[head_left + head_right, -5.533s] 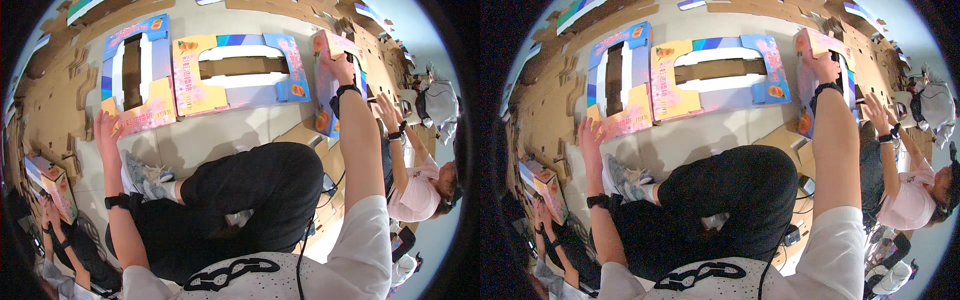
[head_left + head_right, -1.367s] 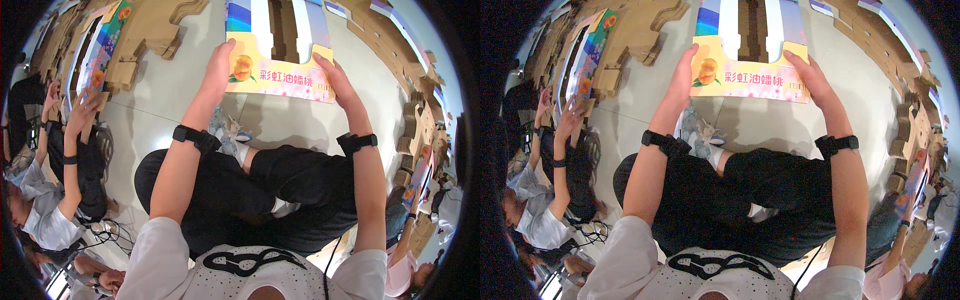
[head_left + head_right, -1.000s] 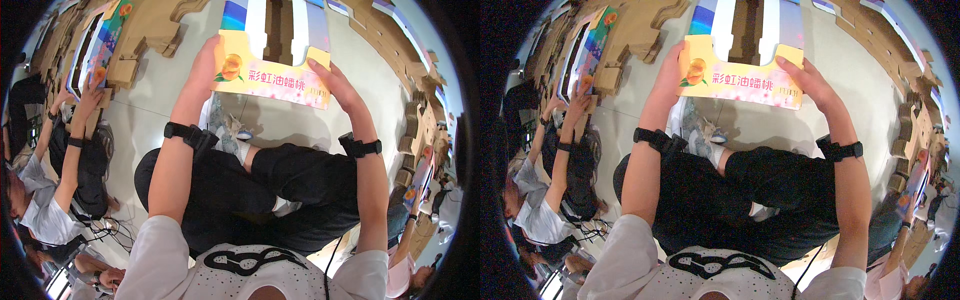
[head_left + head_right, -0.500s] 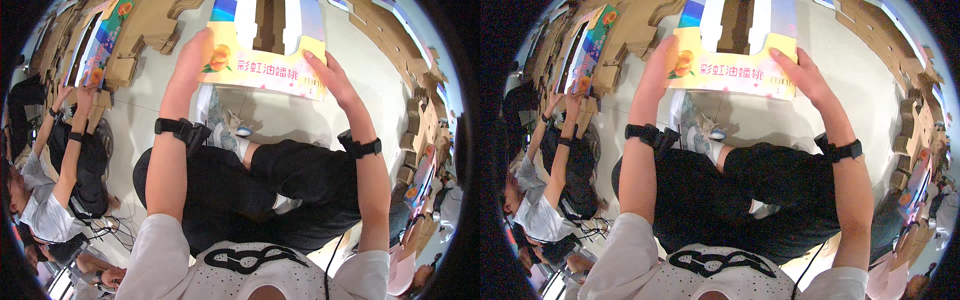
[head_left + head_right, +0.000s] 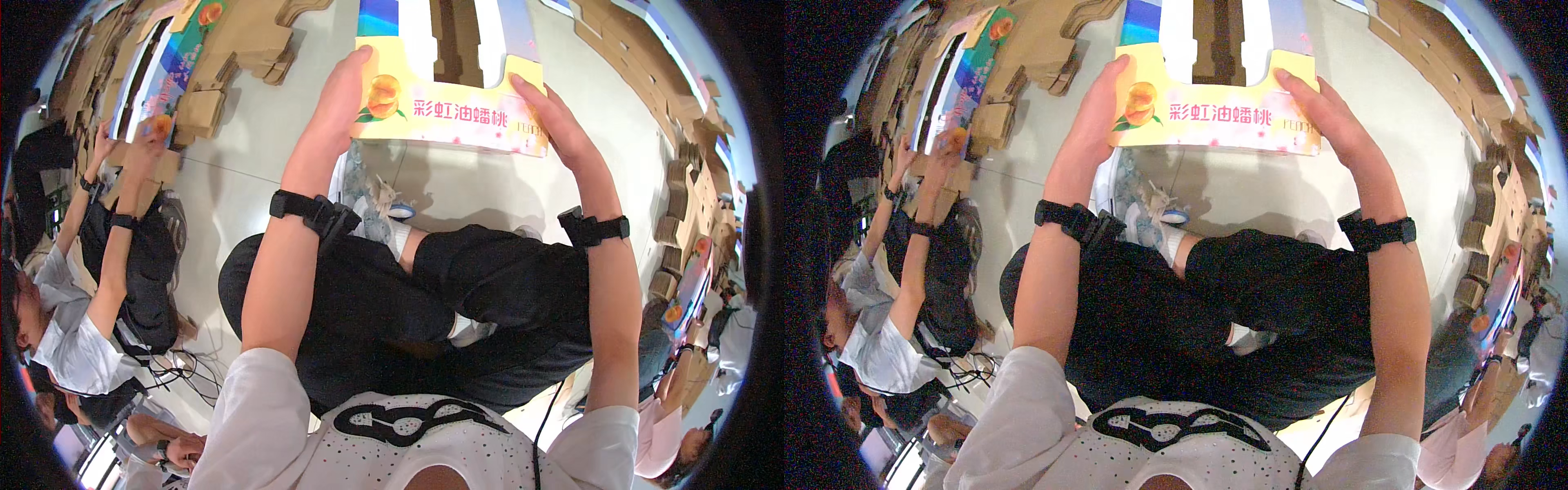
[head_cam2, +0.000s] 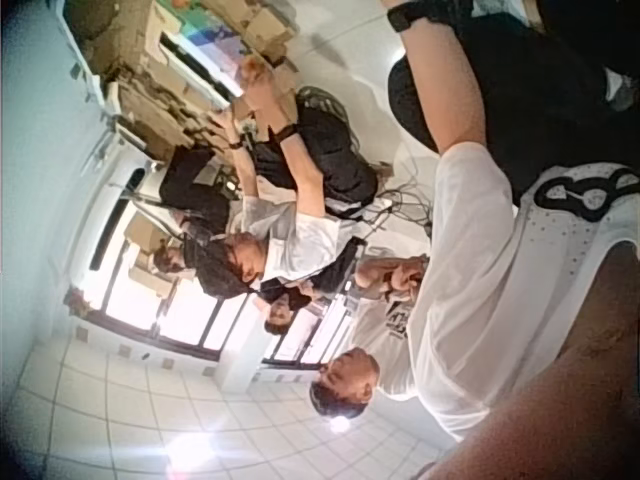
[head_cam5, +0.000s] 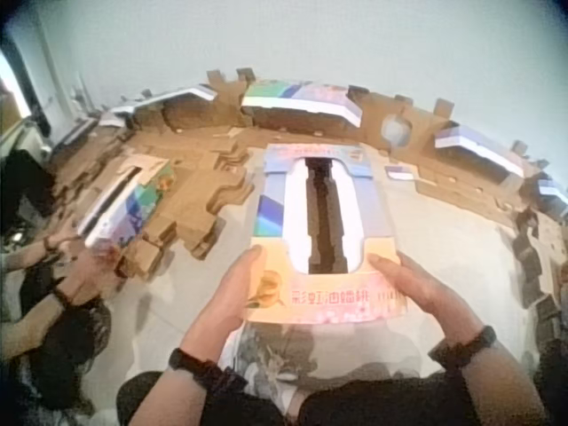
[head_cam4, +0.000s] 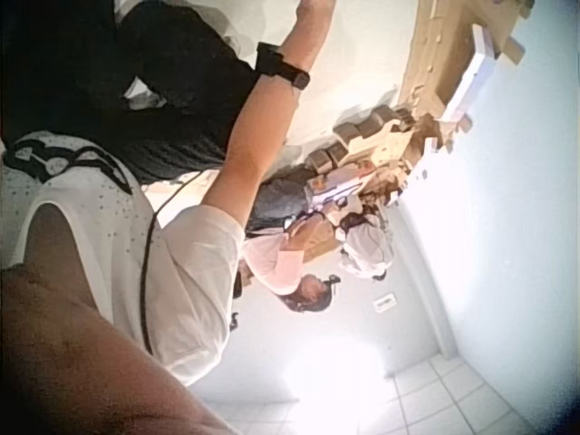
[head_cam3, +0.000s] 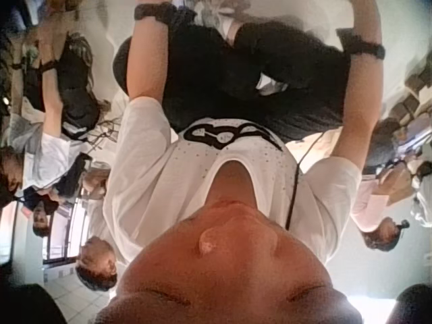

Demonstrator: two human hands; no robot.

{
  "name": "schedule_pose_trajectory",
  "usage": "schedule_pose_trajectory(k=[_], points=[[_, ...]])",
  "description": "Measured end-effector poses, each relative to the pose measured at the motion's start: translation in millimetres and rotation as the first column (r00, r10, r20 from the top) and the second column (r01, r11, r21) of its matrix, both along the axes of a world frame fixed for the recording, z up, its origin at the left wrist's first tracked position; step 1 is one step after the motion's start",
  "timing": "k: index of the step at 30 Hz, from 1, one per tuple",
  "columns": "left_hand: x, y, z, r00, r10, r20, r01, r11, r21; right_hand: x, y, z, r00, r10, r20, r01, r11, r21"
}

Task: Assembling and stacking cardboard fruit boxes while sitting on the floor.

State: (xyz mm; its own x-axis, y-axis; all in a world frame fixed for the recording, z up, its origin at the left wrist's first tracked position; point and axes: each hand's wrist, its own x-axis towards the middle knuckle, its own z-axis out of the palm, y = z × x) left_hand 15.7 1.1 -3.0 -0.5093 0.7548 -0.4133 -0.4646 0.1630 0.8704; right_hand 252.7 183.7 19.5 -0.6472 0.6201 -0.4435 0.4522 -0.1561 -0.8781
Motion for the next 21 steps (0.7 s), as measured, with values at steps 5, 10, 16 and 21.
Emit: schedule_pose_trajectory(k=[5, 10, 16, 21], points=[[-3, 0, 4, 0.999, -0.001, -0.053, 0.0, 0.999, -0.032, 2, -6, -1, 0.998, 0.03, 0.058, -0.033, 0.998, 0.052], [-12, 4, -1, 0.98, 0.005, -0.2, -0.026, 0.994, -0.102, 10, -12, 12, 0.98, 0.162, 0.116, -0.164, 0.986, 0.01], [-10, 5, 0, 0.983, 0.022, -0.184, -0.035, 0.997, -0.066, 12, -10, 14, 0.968, 0.18, 0.173, -0.191, 0.98, 0.048], [-6, 7, -8, 0.997, 0.078, -0.026, -0.077, 0.997, 0.031, 12, 0, 3, 0.967, 0.156, 0.2, -0.18, 0.978, 0.108]])
